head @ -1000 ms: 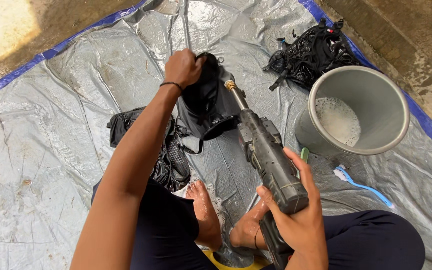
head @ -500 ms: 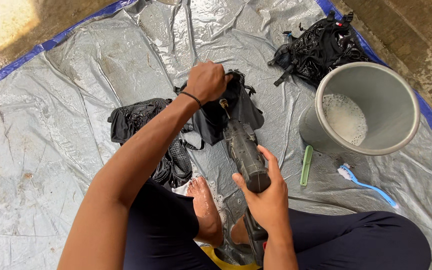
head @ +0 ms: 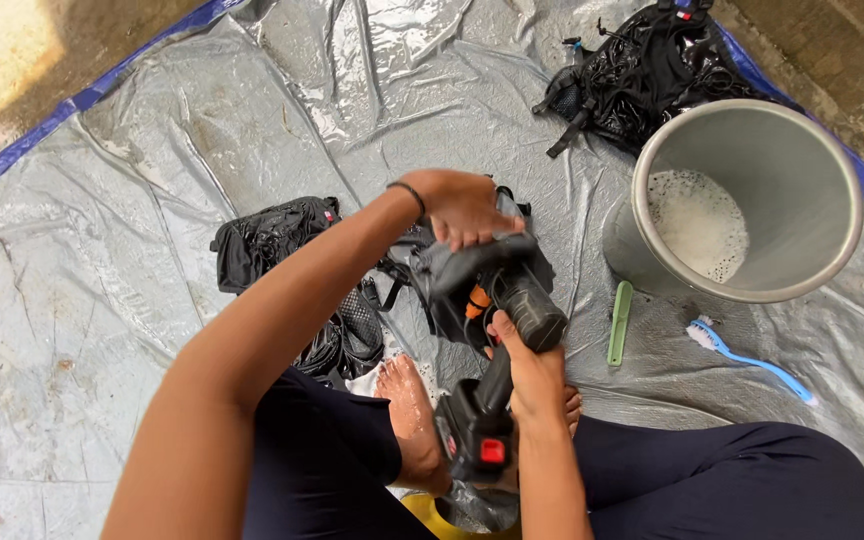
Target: The person cleans black backpacks on a tarp using a high-pressure water spray and their hands. The person sprays water inside and outside the bags, wipes them by hand, and turns them over to reach different sides.
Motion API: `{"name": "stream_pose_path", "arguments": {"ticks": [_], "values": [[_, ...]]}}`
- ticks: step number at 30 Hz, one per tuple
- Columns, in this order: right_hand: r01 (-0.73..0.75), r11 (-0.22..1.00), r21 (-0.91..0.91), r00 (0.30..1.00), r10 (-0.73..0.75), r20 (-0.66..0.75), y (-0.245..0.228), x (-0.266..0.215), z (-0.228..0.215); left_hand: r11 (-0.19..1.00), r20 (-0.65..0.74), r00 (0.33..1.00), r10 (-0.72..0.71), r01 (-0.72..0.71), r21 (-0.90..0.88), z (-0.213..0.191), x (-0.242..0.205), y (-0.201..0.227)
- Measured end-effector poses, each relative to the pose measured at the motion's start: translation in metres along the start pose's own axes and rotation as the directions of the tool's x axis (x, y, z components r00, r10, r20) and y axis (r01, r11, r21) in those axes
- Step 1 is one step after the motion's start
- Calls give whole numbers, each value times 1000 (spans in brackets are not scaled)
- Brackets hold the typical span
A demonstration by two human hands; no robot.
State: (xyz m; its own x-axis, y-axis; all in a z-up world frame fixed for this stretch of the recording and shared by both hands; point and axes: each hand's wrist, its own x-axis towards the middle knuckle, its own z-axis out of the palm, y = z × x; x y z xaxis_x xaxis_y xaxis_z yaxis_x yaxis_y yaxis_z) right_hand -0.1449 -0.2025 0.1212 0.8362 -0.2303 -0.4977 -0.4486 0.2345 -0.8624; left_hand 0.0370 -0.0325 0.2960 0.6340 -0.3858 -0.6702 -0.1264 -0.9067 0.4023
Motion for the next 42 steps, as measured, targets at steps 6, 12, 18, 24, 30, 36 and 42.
{"name": "stream_pose_path", "arguments": {"ticks": [6, 12, 18, 24, 30, 36, 42], "values": [[-285, 739, 611, 883, 450, -132, 71, 59, -9, 942, -465, 842, -274, 332, 45, 31, 158, -165], [-547, 717, 432, 835, 506, 217, 57, 31, -12, 819, -479, 682, -552, 552, -158, 130, 238, -280], [-484, 772, 411, 872, 468, 147, 92, 32, 12, 838, -229, 826, -515, 429, -336, 109, 211, -243], [-520, 718, 463, 820, 572, 35, 90, 35, 6, 782, -150, 885, -440, 296, -548, 68, 184, -211], [-466, 687, 558, 849, 526, 62, 115, 52, -9, 259, -71, 833, 549, -88, 962, 5, 190, -198], [-457, 555, 696, 889, 314, 334, 119, 71, -25, 984, -441, 881, -173, 137, -113, -100, -9, -45], [-769, 115, 629, 598, -217, 771, 138, 84, -7, 996, -814, 576, -72, 89, -25, -119, -69, -42]]}}
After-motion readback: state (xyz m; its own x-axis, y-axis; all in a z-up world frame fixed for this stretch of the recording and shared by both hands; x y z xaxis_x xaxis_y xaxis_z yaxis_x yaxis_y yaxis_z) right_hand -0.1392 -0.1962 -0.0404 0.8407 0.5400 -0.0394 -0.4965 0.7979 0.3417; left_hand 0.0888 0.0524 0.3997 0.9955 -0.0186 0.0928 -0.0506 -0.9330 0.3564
